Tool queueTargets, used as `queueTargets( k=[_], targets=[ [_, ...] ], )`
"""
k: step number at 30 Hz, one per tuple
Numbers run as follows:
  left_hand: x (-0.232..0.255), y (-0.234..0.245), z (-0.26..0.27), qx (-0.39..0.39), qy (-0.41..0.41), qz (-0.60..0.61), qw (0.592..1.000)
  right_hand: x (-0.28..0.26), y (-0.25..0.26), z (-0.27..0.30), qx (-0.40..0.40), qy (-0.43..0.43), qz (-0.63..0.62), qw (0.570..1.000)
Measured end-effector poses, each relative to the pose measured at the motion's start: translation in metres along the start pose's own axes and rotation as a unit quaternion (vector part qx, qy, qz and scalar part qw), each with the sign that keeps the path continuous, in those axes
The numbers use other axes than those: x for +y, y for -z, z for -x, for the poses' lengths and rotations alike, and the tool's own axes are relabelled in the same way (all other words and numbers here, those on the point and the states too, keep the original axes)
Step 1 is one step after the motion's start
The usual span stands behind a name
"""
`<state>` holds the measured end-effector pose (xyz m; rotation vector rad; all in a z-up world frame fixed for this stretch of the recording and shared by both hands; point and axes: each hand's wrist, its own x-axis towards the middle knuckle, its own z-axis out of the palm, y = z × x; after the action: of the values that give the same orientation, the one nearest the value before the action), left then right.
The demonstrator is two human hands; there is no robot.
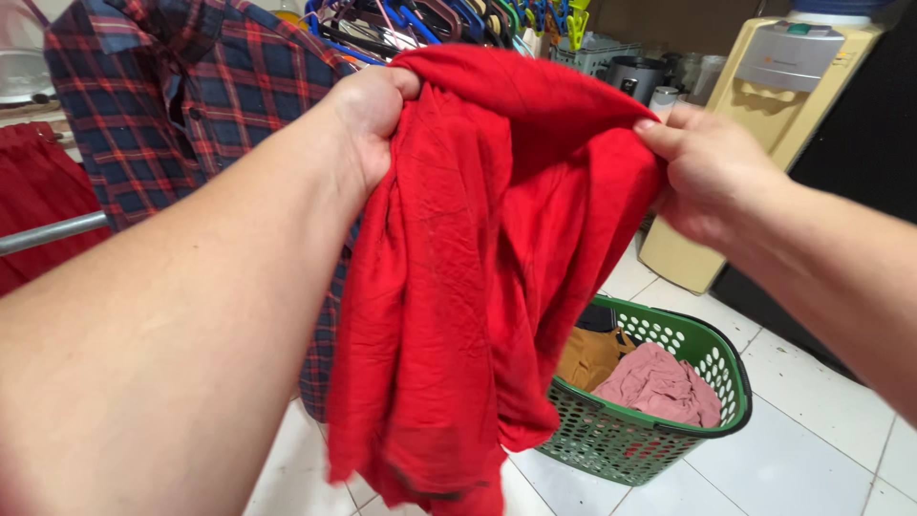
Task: The person takes clothes from a green laundry basket, places them on hangers, and hangs them on a metal drying rack. The person handles a plaid shirt, a red t-shirt, and a pink top, arranging each on a hanger before placing it on the rack.
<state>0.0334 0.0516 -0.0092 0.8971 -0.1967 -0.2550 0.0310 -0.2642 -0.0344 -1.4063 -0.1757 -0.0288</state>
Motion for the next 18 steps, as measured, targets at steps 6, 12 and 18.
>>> queueTargets(
  k=[6,12,18],
  targets=[
    [0.009,0.000,-0.006,-0.055,0.010,0.053,0.997,0.013,-0.016,0.039,-0.080,0.267,0.430,0.858],
    [0.018,-0.006,0.003,-0.089,0.005,0.068,0.994,0.059,-0.058,0.075,-0.301,0.186,0.410,0.841],
    [0.008,-0.012,0.042,0.030,-0.003,-0.034,0.999,-0.003,-0.071,0.039,-0.237,0.051,0.014,0.970]
  ],
)
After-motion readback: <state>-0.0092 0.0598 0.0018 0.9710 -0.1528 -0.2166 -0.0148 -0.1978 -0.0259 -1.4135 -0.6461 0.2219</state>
